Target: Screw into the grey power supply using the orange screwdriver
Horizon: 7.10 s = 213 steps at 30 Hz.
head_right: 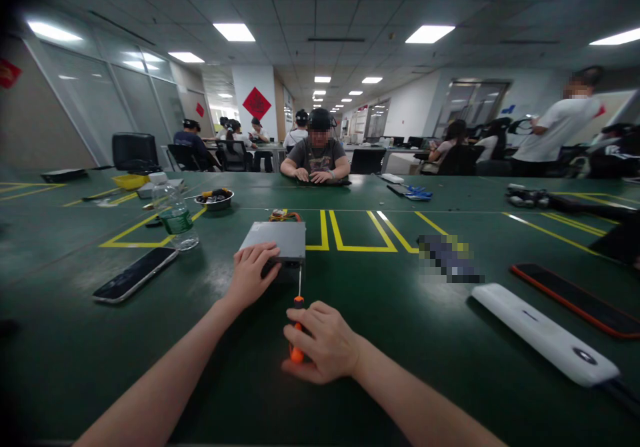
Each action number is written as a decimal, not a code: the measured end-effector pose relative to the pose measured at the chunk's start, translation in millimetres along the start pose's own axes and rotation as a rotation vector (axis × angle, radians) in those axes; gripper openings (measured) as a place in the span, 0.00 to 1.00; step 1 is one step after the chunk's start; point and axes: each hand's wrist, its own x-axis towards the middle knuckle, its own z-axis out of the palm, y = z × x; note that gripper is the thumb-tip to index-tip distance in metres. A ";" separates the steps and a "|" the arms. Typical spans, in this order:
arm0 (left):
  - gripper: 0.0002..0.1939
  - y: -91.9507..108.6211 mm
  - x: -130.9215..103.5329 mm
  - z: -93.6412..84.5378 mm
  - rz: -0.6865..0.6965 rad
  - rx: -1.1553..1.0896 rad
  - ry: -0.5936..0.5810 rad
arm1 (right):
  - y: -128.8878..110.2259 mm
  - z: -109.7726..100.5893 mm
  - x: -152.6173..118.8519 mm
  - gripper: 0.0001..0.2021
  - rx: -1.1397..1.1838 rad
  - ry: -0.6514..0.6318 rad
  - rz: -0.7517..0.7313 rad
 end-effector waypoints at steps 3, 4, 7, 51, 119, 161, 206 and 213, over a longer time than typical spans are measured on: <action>0.13 -1.1 0.8 0.5 0.007 0.002 0.005 | 0.9 3.4 1.0 0.22 -0.012 0.023 -0.010; 0.12 -1.0 1.0 0.5 0.009 0.002 0.008 | 1.2 4.8 0.8 0.22 -0.014 0.037 -0.009; 0.13 0.0 1.3 0.6 0.010 -0.002 0.021 | 1.4 8.1 -1.1 0.21 -0.017 0.066 0.009; 0.13 1.3 1.5 2.1 -0.013 -0.042 0.052 | -1.4 -1.8 7.9 0.18 0.004 -0.101 0.017; 0.13 -0.5 0.7 2.7 -0.041 -0.065 0.020 | -4.7 6.7 17.5 0.18 -0.051 0.013 0.032; 0.13 0.8 1.0 2.5 -0.043 -0.061 0.029 | -8.5 8.5 23.2 0.18 0.032 -0.134 -0.024; 0.14 2.6 0.8 2.2 -0.037 -0.047 0.027 | -9.2 7.8 26.4 0.18 -0.013 -0.098 -0.076; 0.13 2.5 1.2 1.7 -0.035 -0.051 0.030 | -11.4 10.8 27.4 0.13 -0.043 -0.025 -0.078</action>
